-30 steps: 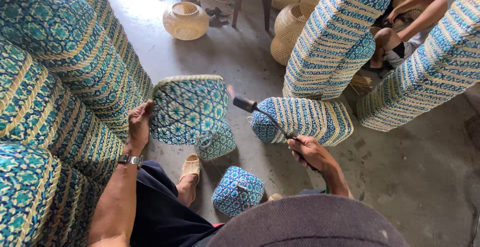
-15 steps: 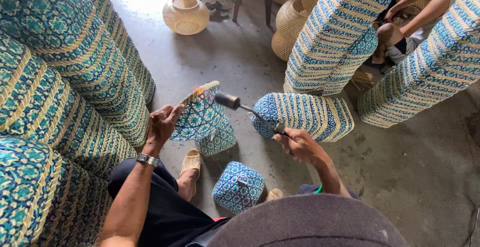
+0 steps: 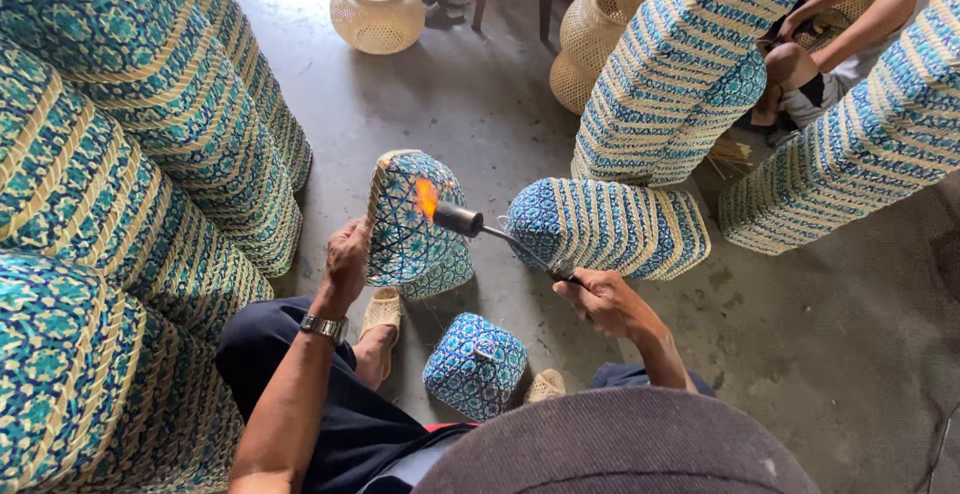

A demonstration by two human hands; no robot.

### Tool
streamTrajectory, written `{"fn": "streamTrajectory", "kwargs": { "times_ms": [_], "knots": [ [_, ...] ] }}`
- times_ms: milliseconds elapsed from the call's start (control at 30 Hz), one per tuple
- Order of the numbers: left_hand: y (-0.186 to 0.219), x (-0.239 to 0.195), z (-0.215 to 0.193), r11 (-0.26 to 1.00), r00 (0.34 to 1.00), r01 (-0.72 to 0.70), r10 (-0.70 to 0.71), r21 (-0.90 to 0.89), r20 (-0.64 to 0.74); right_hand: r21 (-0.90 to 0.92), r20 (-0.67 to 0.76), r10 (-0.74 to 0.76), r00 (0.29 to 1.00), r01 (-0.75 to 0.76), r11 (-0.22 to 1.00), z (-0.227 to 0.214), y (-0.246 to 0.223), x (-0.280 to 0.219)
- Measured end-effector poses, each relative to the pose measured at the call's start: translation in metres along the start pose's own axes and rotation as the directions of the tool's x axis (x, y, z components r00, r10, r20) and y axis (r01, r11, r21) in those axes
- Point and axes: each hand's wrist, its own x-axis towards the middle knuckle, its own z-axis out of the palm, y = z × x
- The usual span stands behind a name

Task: The person uses a handheld blowtorch to apply heat to the surface of woven baskets. They rotate each basket to treat all sides and then place it on a stack of finished items.

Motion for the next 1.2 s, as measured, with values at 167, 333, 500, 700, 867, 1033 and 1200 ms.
{"fn": "streamTrajectory", "kwargs": {
  "times_ms": [167, 333, 500, 700, 867, 1033, 1200],
  "knots": [
    [-0.026, 0.003, 0.003, 1.000, 0.999, -0.026, 0.026, -0.014, 0.034, -0.073, -0.094, -0.068, 0.993, 0.061, 0.995, 0.005, 0.001, 0.009],
    [-0.062, 0.007, 0.015, 0.970, 1.000, 0.001, 0.003, -0.241, 0.018, -0.202, -0.052, -0.239, 0.970, 0.224, 0.953, 0.022, 0.000, 0.013],
    [-0.080, 0.012, 0.002, 0.945, 0.999, -0.048, 0.044, -0.323, -0.020, -0.187, -0.038, -0.166, 0.985, 0.156, 0.970, 0.025, 0.004, 0.008],
    [-0.092, 0.033, -0.020, 0.814, 0.976, -0.014, -0.114, -0.581, -0.184, -0.103, 0.001, -0.106, 0.994, 0.106, 0.989, 0.032, 0.016, -0.003],
    [-0.072, 0.045, -0.027, 0.667, 0.937, -0.021, -0.247, -0.745, -0.247, -0.092, 0.072, -0.023, 0.997, 0.030, 0.995, 0.032, 0.019, -0.005],
    [-0.053, 0.034, -0.020, 0.666, 0.945, 0.013, -0.252, -0.746, -0.209, -0.133, -0.061, -0.074, 0.995, 0.065, 0.989, 0.029, 0.013, 0.015],
    [-0.045, 0.023, -0.015, 0.690, 0.987, 0.048, -0.145, -0.722, -0.074, 0.008, -0.010, -0.080, 0.997, 0.080, 0.997, 0.031, 0.012, 0.023]
  ]
}}
